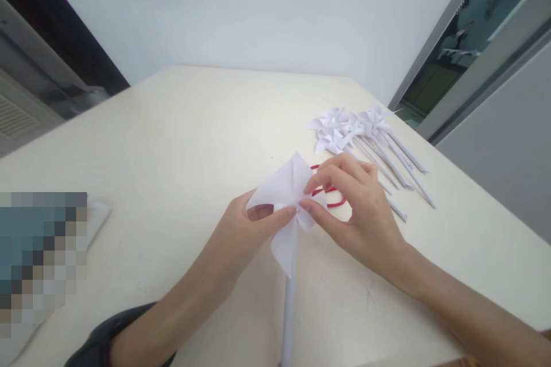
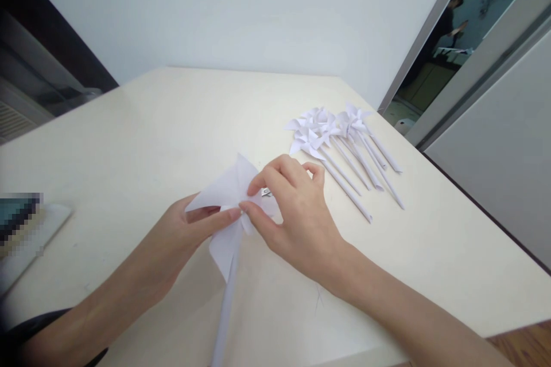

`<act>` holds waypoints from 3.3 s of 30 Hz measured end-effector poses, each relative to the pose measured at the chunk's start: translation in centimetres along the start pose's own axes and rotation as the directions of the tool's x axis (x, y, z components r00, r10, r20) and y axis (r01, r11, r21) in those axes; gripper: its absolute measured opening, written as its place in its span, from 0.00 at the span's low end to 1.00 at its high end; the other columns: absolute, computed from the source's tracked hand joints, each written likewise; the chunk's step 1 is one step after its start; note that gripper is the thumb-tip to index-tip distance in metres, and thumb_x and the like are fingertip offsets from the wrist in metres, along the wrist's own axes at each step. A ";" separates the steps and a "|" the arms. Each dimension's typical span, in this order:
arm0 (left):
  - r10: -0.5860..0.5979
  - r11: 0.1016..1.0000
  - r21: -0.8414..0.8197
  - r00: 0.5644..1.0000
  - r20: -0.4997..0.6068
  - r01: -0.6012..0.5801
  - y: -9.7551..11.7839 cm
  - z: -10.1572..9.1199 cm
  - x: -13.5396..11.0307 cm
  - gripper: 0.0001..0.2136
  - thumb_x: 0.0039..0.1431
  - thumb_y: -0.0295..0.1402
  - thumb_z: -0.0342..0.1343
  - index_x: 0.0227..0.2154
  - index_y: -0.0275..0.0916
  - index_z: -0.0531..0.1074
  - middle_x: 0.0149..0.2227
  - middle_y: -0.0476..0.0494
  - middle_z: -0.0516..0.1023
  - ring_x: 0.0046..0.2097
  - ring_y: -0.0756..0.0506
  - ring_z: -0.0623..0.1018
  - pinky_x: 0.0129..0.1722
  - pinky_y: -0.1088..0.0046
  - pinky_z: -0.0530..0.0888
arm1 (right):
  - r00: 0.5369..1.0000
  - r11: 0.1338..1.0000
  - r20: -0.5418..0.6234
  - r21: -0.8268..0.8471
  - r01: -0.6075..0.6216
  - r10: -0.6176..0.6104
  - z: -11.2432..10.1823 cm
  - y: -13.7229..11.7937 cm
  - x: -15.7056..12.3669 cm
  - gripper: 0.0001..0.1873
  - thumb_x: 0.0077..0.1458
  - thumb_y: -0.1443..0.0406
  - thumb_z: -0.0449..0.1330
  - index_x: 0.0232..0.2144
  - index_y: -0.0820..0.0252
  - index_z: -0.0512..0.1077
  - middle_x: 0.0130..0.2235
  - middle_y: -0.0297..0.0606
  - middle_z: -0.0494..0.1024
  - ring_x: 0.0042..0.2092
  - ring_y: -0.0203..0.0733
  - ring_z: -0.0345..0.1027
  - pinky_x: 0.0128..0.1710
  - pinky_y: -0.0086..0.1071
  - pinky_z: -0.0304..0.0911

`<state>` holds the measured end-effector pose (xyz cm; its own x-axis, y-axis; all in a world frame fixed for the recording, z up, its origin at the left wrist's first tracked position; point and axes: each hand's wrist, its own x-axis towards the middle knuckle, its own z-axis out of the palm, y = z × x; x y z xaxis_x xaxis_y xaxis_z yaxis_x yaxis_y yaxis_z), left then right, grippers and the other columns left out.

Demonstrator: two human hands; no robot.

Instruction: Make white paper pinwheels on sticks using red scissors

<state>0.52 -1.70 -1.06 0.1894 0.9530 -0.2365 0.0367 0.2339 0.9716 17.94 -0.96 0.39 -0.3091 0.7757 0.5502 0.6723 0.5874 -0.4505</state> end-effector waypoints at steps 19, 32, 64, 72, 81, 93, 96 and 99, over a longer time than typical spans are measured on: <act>0.012 0.964 0.263 0.998 0.058 -0.027 0.4 0.3 0.1 0.08 0.50 0.36 0.55 0.32 0.40 0.75 0.29 0.46 0.77 0.32 0.42 0.76 0.28 0.71 0.69 | 0.987 0.981 -0.069 -0.138 0.135 -0.145 -0.1 0.3 0.0 0.05 0.55 0.70 0.56 0.31 0.55 0.70 0.39 0.33 0.73 0.40 0.37 0.66 0.47 0.40 0.49; 0.053 0.995 0.082 0.998 0.024 -0.055 0.2 -0.2 0.2 0.08 0.54 0.34 0.55 0.37 0.42 0.73 0.36 0.48 0.78 0.40 0.44 0.75 0.36 0.72 0.69 | 0.910 0.869 -0.061 -0.329 0.370 -0.411 0.6 1.0 -0.4 0.09 0.54 0.74 0.57 0.31 0.55 0.70 0.35 0.31 0.73 0.35 0.34 0.64 0.41 0.38 0.46; 0.097 0.967 -0.238 0.995 0.027 -0.088 0.8 0.3 -0.2 0.07 0.56 0.37 0.55 0.28 0.41 0.73 0.34 0.48 0.77 0.40 0.46 0.73 0.36 0.75 0.69 | 0.894 0.905 -0.198 -0.235 0.356 -0.403 0.9 1.5 -0.5 0.13 0.51 0.69 0.59 0.39 0.48 0.74 0.33 0.31 0.71 0.34 0.36 0.66 0.40 0.39 0.49; 0.130 0.955 -0.277 0.990 0.055 -0.110 1.1 0.2 -0.2 0.07 0.57 0.36 0.55 0.29 0.40 0.75 0.37 0.47 0.76 0.41 0.47 0.73 0.38 0.75 0.69 | 0.770 0.740 -0.154 -0.442 0.507 -0.619 0.5 2.4 -0.1 0.18 0.48 0.72 0.59 0.42 0.52 0.74 0.31 0.31 0.70 0.32 0.35 0.63 0.37 0.38 0.47; 0.155 0.945 -0.306 0.981 0.115 -0.113 1.1 0.3 -0.3 0.09 0.58 0.36 0.54 0.38 0.41 0.76 0.42 0.47 0.78 0.45 0.47 0.75 0.45 0.75 0.68 | 0.876 0.897 -0.201 -0.161 0.412 -0.439 0.0 1.6 0.0 0.13 0.53 0.70 0.58 0.38 0.49 0.75 0.30 0.31 0.69 0.32 0.35 0.65 0.37 0.39 0.50; 0.162 0.958 -0.250 0.985 0.066 -0.141 0.6 0.4 -0.4 0.12 0.58 0.33 0.55 0.45 0.41 0.73 0.48 0.46 0.76 0.48 0.46 0.74 0.43 0.75 0.69 | 0.964 0.987 -0.212 0.004 0.163 -0.159 0.5 -0.1 -0.1 0.02 0.51 0.69 0.63 0.29 0.57 0.73 0.30 0.32 0.67 0.33 0.35 0.64 0.39 0.38 0.52; 0.174 0.969 -0.180 0.985 0.023 -0.167 0.5 0.5 -0.5 0.11 0.57 0.34 0.55 0.43 0.42 0.73 0.46 0.47 0.77 0.48 0.45 0.74 0.45 0.73 0.69 | 0.958 0.983 -0.226 -0.070 0.168 -0.179 0.6 -0.2 -0.2 0.02 0.51 0.68 0.63 0.29 0.57 0.73 0.29 0.32 0.68 0.33 0.35 0.64 0.39 0.39 0.50; 0.204 0.976 -0.068 0.979 -0.028 -0.205 0.3 0.5 -0.5 0.10 0.56 0.38 0.57 0.39 0.43 0.74 0.42 0.49 0.77 0.45 0.46 0.74 0.45 0.71 0.70 | 0.921 0.946 -0.260 -0.220 0.237 -0.291 0.8 -0.2 -0.4 0.02 0.52 0.67 0.63 0.30 0.56 0.73 0.29 0.32 0.70 0.32 0.35 0.63 0.38 0.39 0.48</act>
<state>0.94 -2.25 -0.68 0.1658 0.9856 -0.0335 -0.0698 0.0456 0.9965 17.42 -1.24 -0.28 -0.3055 0.4837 0.8202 0.7112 0.6887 -0.1413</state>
